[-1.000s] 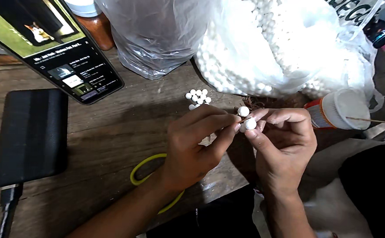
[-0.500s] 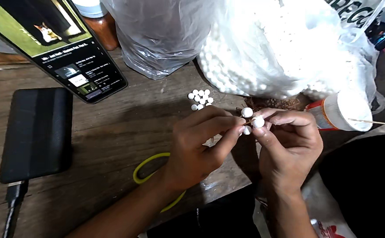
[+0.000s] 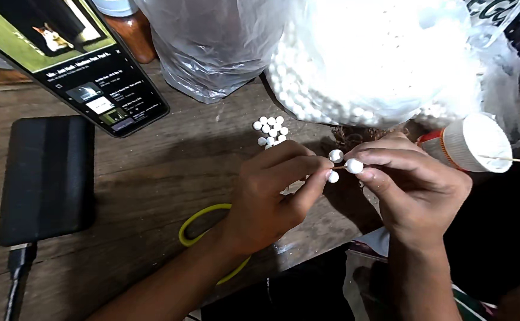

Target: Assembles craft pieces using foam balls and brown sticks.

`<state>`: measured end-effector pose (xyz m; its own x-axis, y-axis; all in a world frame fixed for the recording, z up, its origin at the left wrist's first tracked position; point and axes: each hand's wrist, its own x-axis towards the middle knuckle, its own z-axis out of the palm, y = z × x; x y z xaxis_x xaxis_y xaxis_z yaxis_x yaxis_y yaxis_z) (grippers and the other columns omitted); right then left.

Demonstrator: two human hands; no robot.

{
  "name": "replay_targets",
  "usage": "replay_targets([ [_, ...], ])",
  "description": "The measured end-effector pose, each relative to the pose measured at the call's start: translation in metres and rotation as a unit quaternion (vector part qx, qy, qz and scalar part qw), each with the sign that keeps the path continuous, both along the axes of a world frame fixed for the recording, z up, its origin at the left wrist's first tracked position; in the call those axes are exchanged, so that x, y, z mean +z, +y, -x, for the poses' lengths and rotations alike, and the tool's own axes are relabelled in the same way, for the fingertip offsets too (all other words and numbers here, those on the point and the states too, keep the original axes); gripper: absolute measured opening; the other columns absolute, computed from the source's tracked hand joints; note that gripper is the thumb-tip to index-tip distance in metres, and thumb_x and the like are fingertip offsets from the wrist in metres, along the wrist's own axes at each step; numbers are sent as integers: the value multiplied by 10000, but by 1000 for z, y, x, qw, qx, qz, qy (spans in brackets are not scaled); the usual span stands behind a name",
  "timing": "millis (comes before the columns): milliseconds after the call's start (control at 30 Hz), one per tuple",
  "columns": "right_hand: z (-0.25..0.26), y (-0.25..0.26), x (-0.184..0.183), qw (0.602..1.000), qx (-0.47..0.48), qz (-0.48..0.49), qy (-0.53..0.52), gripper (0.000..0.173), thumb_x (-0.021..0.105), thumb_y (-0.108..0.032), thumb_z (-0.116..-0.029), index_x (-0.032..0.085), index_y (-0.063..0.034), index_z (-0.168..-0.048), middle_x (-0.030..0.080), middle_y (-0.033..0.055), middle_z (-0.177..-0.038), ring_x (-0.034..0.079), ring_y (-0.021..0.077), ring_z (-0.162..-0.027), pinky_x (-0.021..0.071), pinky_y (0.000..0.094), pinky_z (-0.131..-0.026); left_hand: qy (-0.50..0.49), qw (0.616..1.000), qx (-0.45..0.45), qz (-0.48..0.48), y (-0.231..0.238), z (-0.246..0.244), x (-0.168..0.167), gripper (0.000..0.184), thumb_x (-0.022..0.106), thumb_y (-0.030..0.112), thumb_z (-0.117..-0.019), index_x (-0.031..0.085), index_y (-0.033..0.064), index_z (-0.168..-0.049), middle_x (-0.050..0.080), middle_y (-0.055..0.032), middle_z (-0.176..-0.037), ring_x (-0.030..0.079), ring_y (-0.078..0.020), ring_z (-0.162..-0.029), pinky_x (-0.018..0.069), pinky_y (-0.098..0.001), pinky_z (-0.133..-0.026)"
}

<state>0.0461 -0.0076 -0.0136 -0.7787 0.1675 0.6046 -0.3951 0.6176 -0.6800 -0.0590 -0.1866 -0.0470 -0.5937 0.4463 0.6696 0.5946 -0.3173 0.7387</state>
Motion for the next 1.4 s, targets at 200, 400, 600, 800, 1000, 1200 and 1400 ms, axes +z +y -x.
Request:
replay_targets([
  [200, 0, 3, 1, 1000, 10, -16, -5, 98, 713, -214, -975, 786, -150, -979, 757, -69, -1012, 667, 34, -957, 528, 205, -848, 17, 999, 14, 23, 0, 1, 0, 72, 708, 11, -892, 766, -31, -902, 683, -57, -851, 632, -19, -780, 534, -136, -694],
  [400, -1, 5, 3, 999, 6, -40, -1, 71, 727, -195, -961, 789, -167, -982, 757, -83, -1032, 664, 40, -988, 526, 211, -873, 19, 999, 17, 27, 0, 0, 0, 68, 716, 12, -885, 769, -30, -893, 676, -55, -830, 620, -10, -760, 520, -122, -676],
  [600, -2, 6, 7, 998, 5, -59, -15, 85, 711, -197, -971, 782, -153, -988, 750, -74, -1022, 652, 32, -961, 523, 200, -839, 13, 999, 9, 29, 0, 0, 0, 73, 714, 23, -896, 772, -20, -897, 679, -49, -830, 617, -9, -746, 520, -125, -660],
  [800, -3, 4, 7, 998, 12, -60, -9, 82, 715, -180, -969, 782, -134, -977, 753, -61, -1006, 657, 39, -954, 523, 204, -832, 14, 999, 5, 33, 0, -1, 0, 82, 700, 22, -907, 767, -21, -892, 666, -46, -807, 609, -9, -735, 509, -126, -652],
  [1000, -2, 5, 7, 997, 16, -73, -6, 72, 722, -176, -964, 784, -139, -960, 760, -63, -1010, 664, 49, -981, 522, 215, -861, 21, 999, 13, 45, -1, -1, 1, 89, 697, 32, -897, 767, -20, -879, 638, -33, -774, 565, 3, -694, 469, -112, -608],
  [1200, -4, 4, 8, 996, 7, -89, -12, 81, 712, -183, -972, 775, -134, -964, 757, -56, -1013, 667, 55, -993, 529, 226, -872, 41, 997, 21, 55, 0, -3, 0, 101, 689, 43, -905, 766, -13, -872, 645, -37, -769, 560, 0, -684, 459, -118, -605],
  [1400, -4, 6, 7, 997, 6, -75, -18, 77, 710, -178, -970, 767, -138, -1002, 747, -54, -1045, 662, 57, -995, 538, 219, -856, 34, 997, 19, 66, -1, -3, 1, 119, 682, 82, -947, 774, 9, -922, 668, -26, -832, 582, 1, -720, 478, -125, -623],
])
